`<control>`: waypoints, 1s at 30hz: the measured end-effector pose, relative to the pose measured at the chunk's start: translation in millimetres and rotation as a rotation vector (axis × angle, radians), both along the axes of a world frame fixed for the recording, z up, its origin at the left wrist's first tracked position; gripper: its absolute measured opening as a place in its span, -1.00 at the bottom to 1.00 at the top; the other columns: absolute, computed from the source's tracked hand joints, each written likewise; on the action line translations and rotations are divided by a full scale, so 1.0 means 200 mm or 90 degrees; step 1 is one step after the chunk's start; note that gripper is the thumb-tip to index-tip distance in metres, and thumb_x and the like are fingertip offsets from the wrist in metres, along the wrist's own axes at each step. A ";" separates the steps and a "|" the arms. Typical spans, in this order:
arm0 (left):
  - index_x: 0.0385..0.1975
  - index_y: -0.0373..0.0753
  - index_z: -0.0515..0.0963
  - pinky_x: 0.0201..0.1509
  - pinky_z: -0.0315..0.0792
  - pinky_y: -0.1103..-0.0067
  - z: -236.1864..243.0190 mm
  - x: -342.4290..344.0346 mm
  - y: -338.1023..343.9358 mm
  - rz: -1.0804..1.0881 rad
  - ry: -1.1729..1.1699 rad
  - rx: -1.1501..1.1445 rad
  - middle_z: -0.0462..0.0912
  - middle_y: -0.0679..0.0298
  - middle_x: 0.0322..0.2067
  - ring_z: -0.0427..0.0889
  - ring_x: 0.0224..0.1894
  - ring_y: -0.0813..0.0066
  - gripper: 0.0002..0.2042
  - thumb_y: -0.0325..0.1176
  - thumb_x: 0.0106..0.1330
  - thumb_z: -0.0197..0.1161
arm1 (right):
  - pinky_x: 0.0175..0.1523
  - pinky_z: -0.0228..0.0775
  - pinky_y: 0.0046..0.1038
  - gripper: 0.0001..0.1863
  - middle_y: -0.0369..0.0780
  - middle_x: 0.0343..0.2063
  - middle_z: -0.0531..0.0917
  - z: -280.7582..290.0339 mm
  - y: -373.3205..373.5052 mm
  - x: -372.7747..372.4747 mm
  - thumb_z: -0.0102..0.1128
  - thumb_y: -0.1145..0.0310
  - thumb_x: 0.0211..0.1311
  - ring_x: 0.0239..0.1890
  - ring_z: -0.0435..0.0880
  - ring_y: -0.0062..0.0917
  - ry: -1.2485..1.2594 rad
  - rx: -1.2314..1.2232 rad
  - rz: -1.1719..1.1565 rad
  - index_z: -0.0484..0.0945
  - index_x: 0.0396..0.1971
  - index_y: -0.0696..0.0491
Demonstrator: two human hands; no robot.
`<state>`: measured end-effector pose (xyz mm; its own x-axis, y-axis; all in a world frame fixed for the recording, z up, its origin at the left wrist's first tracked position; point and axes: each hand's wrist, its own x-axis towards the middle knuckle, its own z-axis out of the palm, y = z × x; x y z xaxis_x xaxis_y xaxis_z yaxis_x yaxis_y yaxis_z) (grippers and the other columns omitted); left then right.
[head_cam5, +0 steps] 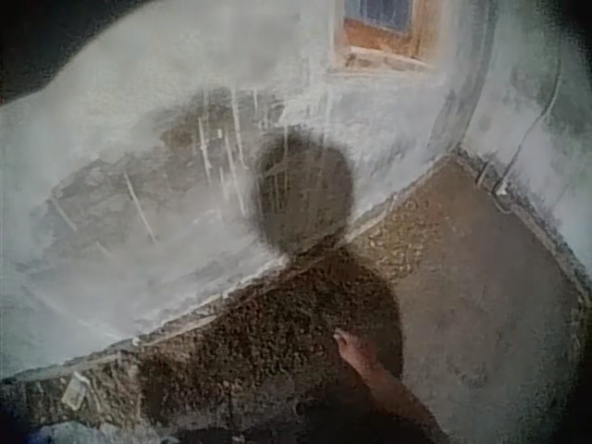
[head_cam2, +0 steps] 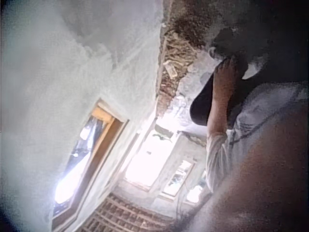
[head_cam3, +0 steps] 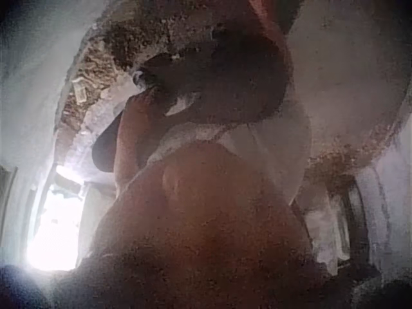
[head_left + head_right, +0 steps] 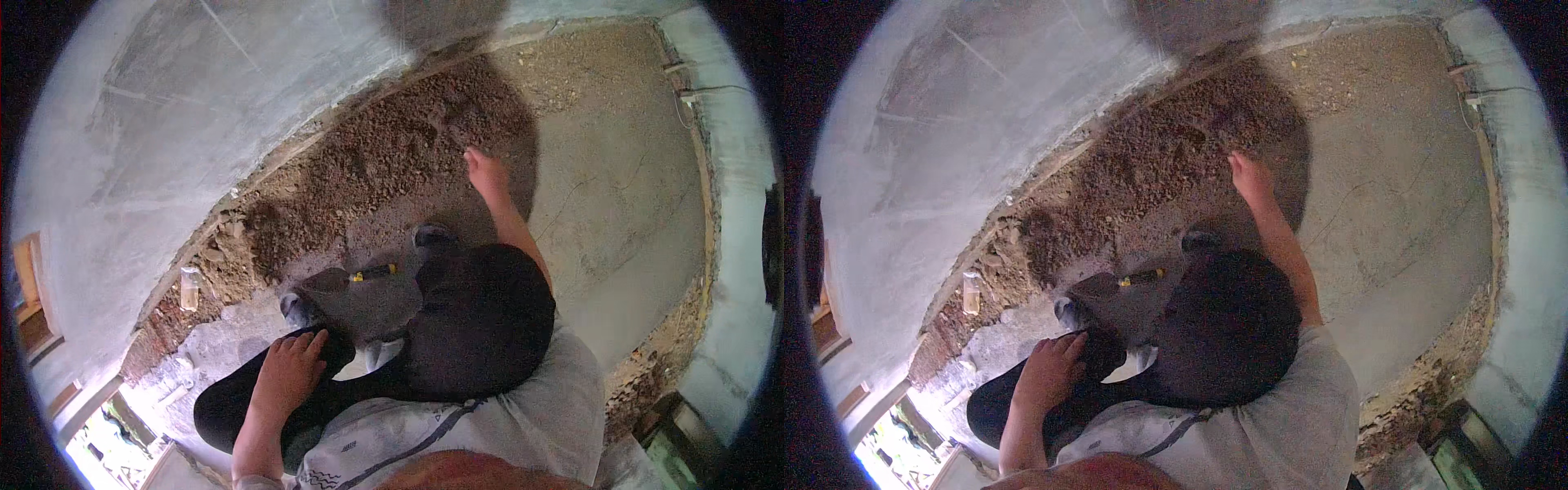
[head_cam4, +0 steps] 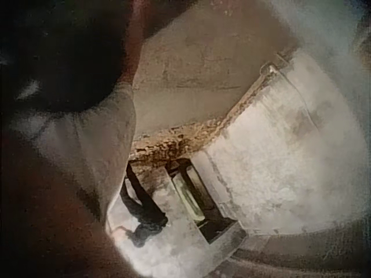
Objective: Smoothing and leveling soil/rubble for a floor foundation using a trowel.
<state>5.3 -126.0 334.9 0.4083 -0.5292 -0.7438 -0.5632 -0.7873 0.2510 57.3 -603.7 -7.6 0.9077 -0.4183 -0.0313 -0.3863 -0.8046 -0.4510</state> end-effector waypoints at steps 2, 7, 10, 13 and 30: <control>0.37 -0.20 0.32 0.40 0.27 0.22 0.01 0.00 -0.03 0.012 -0.025 -0.027 0.53 0.05 0.20 0.51 0.23 0.05 -0.44 -0.23 0.38 0.20 | -0.30 0.58 -0.13 -0.65 -0.02 -0.29 0.75 0.06 -0.07 0.00 0.12 0.06 0.44 -0.37 0.74 -0.09 -0.129 -0.068 -0.018 0.66 0.05 -0.09; 0.40 -0.22 0.26 0.39 0.28 0.24 -0.01 0.03 0.00 0.011 -0.022 -0.018 0.54 0.01 0.19 0.52 0.22 0.05 -0.39 -0.21 0.37 0.22 | -0.30 0.55 -0.02 -0.64 -0.01 -0.37 0.73 -0.04 -0.11 0.08 0.10 0.10 0.44 -0.37 0.73 -0.03 0.019 -0.118 -0.064 0.60 0.12 -0.10; 0.43 -0.25 0.21 0.37 0.31 0.28 -0.04 0.02 0.01 -0.003 -0.034 -0.017 0.55 0.03 0.16 0.53 0.20 0.07 -0.31 -0.17 0.33 0.25 | -0.33 0.56 -0.20 -0.63 0.00 -0.42 0.72 -0.08 -0.11 0.08 0.15 0.13 0.43 -0.44 0.73 -0.15 0.110 -0.194 0.066 0.65 0.05 0.04; 0.42 -0.21 0.25 0.26 0.37 0.32 -0.05 0.01 0.06 -0.009 -0.073 -0.025 0.58 0.13 0.08 0.59 0.06 0.21 -0.34 -0.12 0.36 0.24 | -0.32 0.56 -0.16 -0.63 -0.02 -0.44 0.71 -0.03 0.05 0.00 0.15 0.13 0.43 -0.40 0.73 -0.13 -0.042 -0.176 0.069 0.63 0.08 0.01; 0.43 -0.15 0.27 0.34 0.29 0.31 0.03 -0.01 0.08 -0.081 -0.122 -0.053 0.56 0.14 0.09 0.55 0.11 0.26 -0.40 -0.19 0.40 0.17 | 0.00 0.58 -0.09 -0.61 -0.15 0.07 0.67 0.15 0.19 0.14 0.15 0.13 0.42 -0.02 0.70 -0.11 0.100 -0.189 0.265 0.59 0.20 -0.24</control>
